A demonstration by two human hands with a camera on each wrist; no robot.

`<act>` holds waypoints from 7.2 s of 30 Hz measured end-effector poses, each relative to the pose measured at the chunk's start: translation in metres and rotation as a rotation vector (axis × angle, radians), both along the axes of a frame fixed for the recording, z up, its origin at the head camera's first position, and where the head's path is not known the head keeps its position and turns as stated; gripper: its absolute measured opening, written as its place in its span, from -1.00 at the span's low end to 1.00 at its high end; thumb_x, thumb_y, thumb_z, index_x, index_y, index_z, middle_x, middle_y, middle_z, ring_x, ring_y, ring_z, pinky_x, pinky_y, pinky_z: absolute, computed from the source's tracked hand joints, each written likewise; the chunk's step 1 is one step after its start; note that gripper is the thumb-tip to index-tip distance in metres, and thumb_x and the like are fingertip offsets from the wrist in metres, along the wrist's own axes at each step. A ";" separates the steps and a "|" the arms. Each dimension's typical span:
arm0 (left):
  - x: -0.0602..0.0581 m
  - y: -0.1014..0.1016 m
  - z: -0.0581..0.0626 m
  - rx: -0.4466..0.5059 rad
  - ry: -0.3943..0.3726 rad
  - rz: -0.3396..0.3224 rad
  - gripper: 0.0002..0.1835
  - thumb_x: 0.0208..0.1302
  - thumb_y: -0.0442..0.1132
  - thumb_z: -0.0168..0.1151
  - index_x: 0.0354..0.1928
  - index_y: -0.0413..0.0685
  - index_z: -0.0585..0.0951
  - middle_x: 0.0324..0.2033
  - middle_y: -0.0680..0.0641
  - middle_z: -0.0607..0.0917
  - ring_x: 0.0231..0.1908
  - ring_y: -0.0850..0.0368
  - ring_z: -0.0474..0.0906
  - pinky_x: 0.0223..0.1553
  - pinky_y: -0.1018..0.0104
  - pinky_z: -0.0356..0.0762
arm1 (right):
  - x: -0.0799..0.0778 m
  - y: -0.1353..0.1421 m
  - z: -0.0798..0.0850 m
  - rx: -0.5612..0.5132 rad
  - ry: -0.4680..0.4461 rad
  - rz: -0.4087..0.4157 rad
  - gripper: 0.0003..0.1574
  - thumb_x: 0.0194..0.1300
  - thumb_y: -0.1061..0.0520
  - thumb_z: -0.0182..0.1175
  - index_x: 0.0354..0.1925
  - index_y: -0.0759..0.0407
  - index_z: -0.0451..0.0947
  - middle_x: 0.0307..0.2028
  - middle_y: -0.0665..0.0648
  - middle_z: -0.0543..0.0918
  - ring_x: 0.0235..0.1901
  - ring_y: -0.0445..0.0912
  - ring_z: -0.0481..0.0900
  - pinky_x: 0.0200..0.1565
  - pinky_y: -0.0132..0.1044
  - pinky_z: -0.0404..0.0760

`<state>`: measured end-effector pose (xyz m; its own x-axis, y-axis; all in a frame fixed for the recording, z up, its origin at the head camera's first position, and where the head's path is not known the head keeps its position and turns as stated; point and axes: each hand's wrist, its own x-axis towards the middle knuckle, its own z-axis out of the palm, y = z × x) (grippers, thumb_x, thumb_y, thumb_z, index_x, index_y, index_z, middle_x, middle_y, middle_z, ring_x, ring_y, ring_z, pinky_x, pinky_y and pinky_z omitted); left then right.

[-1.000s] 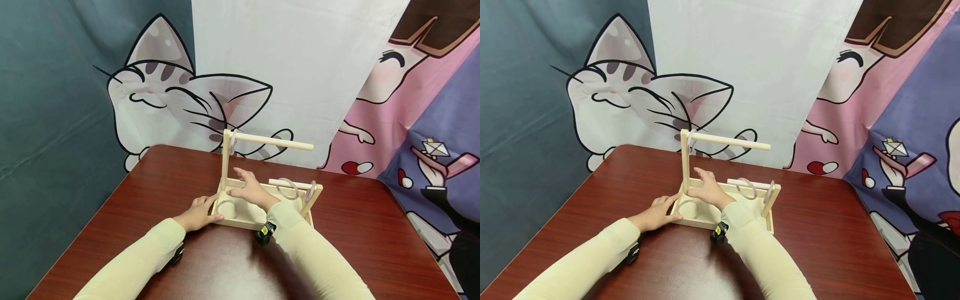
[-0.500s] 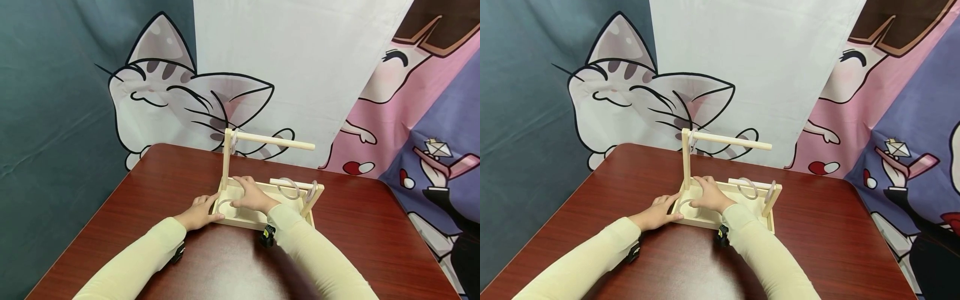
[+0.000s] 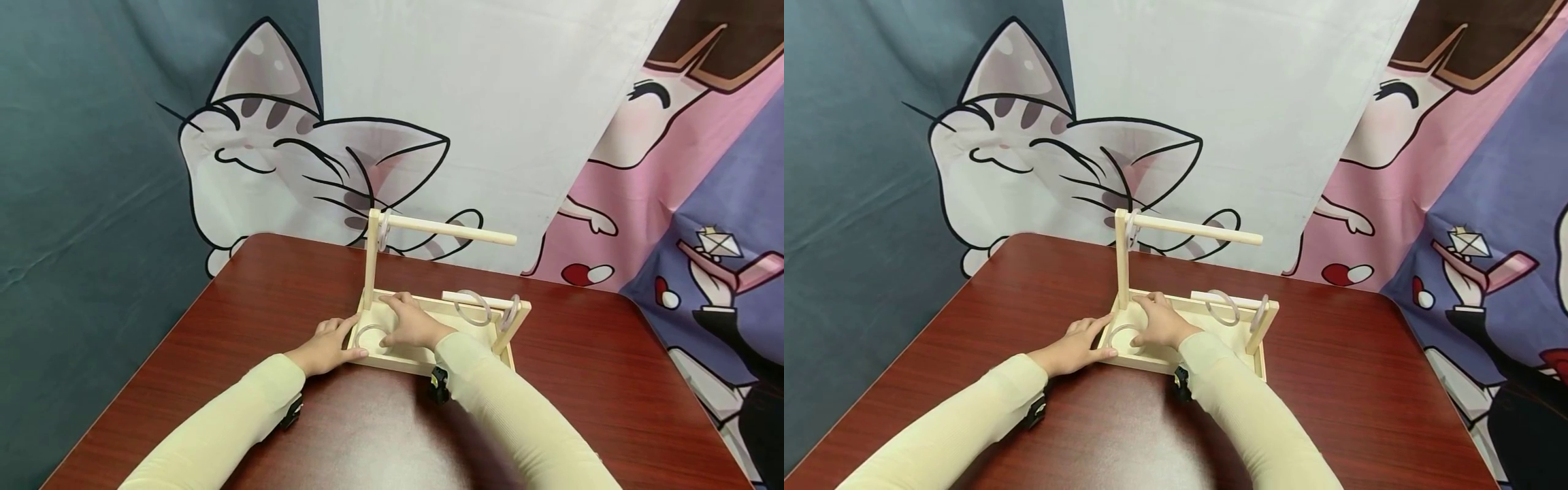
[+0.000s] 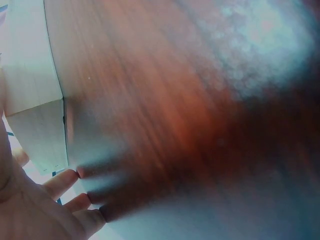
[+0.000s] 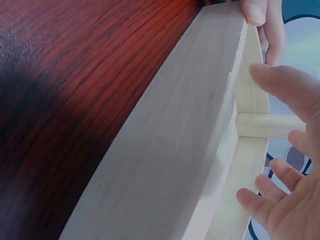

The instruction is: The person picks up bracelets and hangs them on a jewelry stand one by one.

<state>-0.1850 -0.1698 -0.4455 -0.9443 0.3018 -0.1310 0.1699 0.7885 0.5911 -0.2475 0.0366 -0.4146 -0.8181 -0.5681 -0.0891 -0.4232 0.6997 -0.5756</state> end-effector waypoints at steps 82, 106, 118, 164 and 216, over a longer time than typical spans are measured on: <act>0.000 -0.001 0.000 0.003 0.034 -0.021 -0.13 0.26 0.13 0.25 0.47 -0.10 0.15 0.18 -0.32 0.39 0.23 -0.32 0.19 0.22 -0.18 0.23 | 0.003 -0.038 0.002 0.409 0.014 0.119 0.04 -0.04 0.12 0.45 0.40 0.09 0.27 0.16 0.23 0.41 -0.01 0.08 0.38 -0.09 -0.20 0.48; -0.002 0.003 -0.002 -0.008 0.029 -0.002 -0.11 0.24 0.15 0.25 0.48 -0.05 0.14 0.19 -0.29 0.38 0.25 -0.31 0.16 0.24 -0.14 0.22 | 0.000 -0.029 -0.003 0.361 0.071 0.084 -0.01 -0.17 0.02 0.51 0.26 0.14 0.42 0.03 0.20 0.44 -0.04 0.07 0.36 -0.16 -0.21 0.47; -0.001 0.002 -0.001 -0.016 0.036 -0.007 -0.12 0.24 0.15 0.26 0.48 -0.05 0.14 0.17 -0.30 0.39 0.23 -0.32 0.18 0.23 -0.16 0.23 | -0.002 -0.023 -0.003 0.284 0.045 0.064 0.01 -0.23 0.05 0.52 0.25 0.12 0.41 0.10 0.23 0.43 -0.01 0.07 0.37 -0.11 -0.18 0.46; -0.001 -0.001 -0.001 -0.013 -0.021 -0.016 -0.11 0.27 0.16 0.21 0.50 -0.07 0.09 0.26 -0.37 0.29 0.31 -0.41 0.05 0.27 -0.25 0.11 | 0.012 0.001 0.010 -0.246 0.004 -0.084 -0.05 -0.17 0.19 0.39 0.27 0.21 0.38 0.16 0.30 0.33 0.15 0.12 0.35 0.13 -0.02 0.41; -0.002 0.001 0.000 -0.003 0.009 -0.024 -0.11 0.26 0.13 0.24 0.49 -0.10 0.10 0.23 -0.39 0.32 0.28 -0.42 0.09 0.27 -0.24 0.09 | 0.028 0.016 0.041 -0.485 0.002 -0.102 -0.09 -0.10 0.32 0.35 0.29 0.13 0.36 0.14 0.21 0.33 0.08 0.05 0.41 -0.10 -0.22 0.57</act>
<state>-0.1874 -0.1691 -0.4454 -0.9381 0.3235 -0.1239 0.1935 0.7861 0.5870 -0.2192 0.0529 -0.3736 -0.8717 -0.4606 0.1672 -0.3677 0.3895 -0.8444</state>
